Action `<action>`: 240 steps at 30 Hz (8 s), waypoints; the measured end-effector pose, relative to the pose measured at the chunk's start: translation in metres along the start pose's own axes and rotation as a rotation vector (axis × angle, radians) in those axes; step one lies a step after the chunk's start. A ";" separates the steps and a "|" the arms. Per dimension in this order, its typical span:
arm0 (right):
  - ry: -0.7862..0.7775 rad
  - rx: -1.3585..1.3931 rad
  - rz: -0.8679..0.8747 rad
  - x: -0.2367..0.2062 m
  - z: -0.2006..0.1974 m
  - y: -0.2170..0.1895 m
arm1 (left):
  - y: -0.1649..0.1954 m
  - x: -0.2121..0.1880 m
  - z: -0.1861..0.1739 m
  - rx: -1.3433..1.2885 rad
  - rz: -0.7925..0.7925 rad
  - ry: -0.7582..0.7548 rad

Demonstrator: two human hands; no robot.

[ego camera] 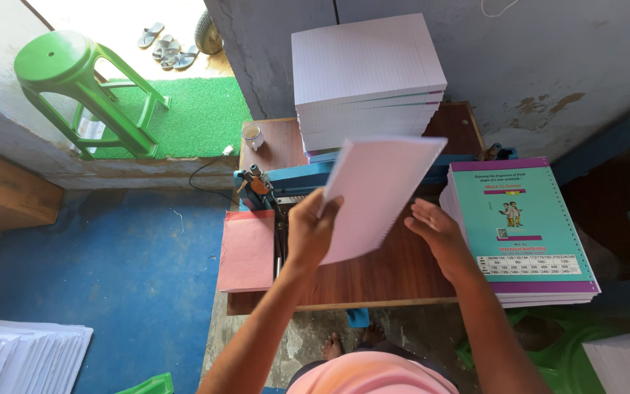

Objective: The person places lined paper sheets into a manual binding machine, aligns them, and secures them with a stapling mechanism. The person then stacks the finished notebooks on a nearby pile.

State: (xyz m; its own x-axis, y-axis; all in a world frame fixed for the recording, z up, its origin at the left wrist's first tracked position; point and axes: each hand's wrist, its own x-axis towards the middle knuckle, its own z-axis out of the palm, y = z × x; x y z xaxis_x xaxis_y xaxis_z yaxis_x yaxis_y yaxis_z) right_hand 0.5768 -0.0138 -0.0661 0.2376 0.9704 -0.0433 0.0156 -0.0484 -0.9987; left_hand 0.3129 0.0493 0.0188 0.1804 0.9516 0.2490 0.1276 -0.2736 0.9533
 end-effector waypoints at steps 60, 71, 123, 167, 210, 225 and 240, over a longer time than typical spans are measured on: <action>0.252 -0.317 0.602 0.014 -0.351 -0.009 | 0.005 -0.014 0.345 -0.363 -0.659 -0.408; 0.094 -0.168 0.691 0.018 -0.339 -0.022 | 0.013 -0.021 0.374 -0.323 -0.836 -0.343; -0.210 -1.300 -0.837 0.247 0.039 -0.186 | -0.087 0.087 0.062 -0.452 -0.657 -0.014; -0.335 -1.337 -0.271 0.265 0.040 -0.220 | -0.068 0.084 0.058 -0.410 -0.656 -0.111; 0.643 -0.555 -0.734 0.124 0.083 -0.159 | -0.010 0.180 0.020 -0.822 -0.521 0.313; 0.093 0.253 0.159 0.133 0.047 -0.136 | -0.018 0.130 0.011 -0.847 -0.471 0.378; 0.105 0.212 0.101 0.059 0.069 -0.062 | -0.083 0.057 -0.016 -0.898 -0.412 0.485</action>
State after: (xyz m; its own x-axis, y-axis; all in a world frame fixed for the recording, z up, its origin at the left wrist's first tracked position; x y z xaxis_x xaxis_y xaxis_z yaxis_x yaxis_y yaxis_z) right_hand 0.5230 0.0627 -0.0082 0.3273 0.9327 -0.1513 -0.2150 -0.0824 -0.9731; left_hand 0.2969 0.1288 -0.0431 -0.1408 0.9542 -0.2639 -0.7013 0.0921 0.7069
